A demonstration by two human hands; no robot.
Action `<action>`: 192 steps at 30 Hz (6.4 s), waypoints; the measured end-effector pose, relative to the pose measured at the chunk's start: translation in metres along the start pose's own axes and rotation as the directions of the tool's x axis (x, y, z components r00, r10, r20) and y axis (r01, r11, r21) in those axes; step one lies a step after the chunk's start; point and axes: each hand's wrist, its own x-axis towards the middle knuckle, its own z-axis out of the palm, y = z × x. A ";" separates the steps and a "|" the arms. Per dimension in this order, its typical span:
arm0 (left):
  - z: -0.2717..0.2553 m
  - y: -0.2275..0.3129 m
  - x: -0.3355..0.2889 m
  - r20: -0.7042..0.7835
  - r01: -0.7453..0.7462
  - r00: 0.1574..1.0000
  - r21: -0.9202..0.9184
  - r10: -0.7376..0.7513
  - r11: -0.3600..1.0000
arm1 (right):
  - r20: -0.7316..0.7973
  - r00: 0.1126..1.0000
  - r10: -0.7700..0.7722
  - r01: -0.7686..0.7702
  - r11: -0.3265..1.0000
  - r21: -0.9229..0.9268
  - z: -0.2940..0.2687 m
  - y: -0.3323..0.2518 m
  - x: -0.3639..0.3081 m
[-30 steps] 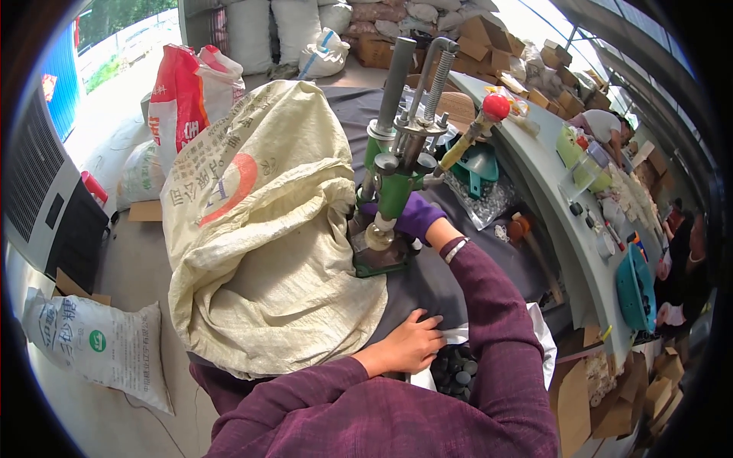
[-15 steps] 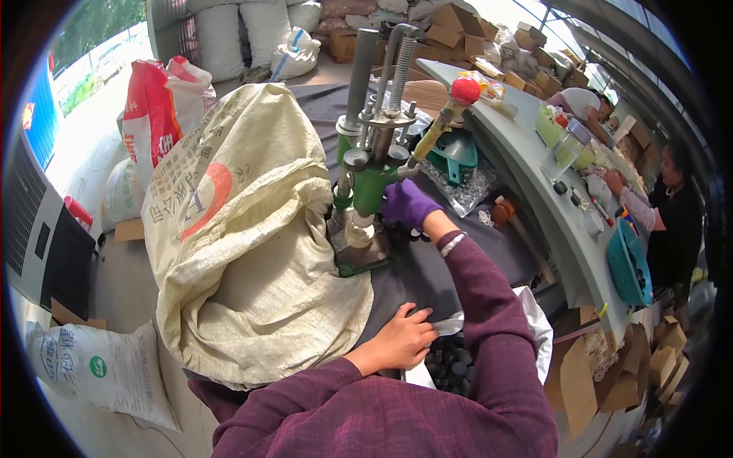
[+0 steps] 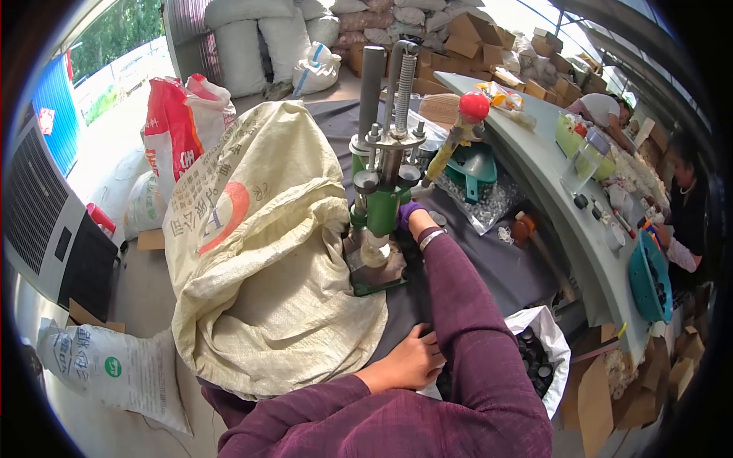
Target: The person assembles small circular black plastic parts using a manual press.
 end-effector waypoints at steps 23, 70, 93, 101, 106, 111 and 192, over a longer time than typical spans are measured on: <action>0.005 0.003 0.010 0.061 -0.088 0.995 0.071 0.083 0.994 | -0.468 0.864 0.184 -0.121 0.979 0.162 -0.066 -0.041 -0.191; 0.008 0.001 0.010 0.026 -0.081 0.997 0.122 0.078 0.989 | -0.357 0.921 0.153 -0.170 0.985 -0.018 -0.004 -0.095 -0.343; 0.006 0.001 0.013 0.039 -0.083 0.996 0.061 0.081 0.995 | -0.095 0.768 0.633 -0.637 0.771 -0.020 -0.044 -0.125 -0.362; 0.003 0.005 0.012 0.036 -0.078 0.996 0.051 0.076 0.996 | -0.347 0.729 0.590 -0.632 0.775 -0.008 0.009 -0.124 -0.374; 0.004 0.005 0.013 0.051 -0.082 0.996 0.065 0.078 0.995 | -0.496 0.745 0.446 -0.516 0.856 -0.005 0.030 -0.111 -0.389; 0.003 0.005 0.011 0.040 -0.083 0.996 0.091 0.080 0.992 | -0.501 0.803 0.323 -0.468 0.862 -0.195 0.034 -0.113 -0.388; 0.012 0.004 0.013 -0.009 -0.093 0.996 0.085 0.094 0.992 | -0.410 0.863 0.296 -0.369 0.923 -0.112 -0.006 -0.086 -0.293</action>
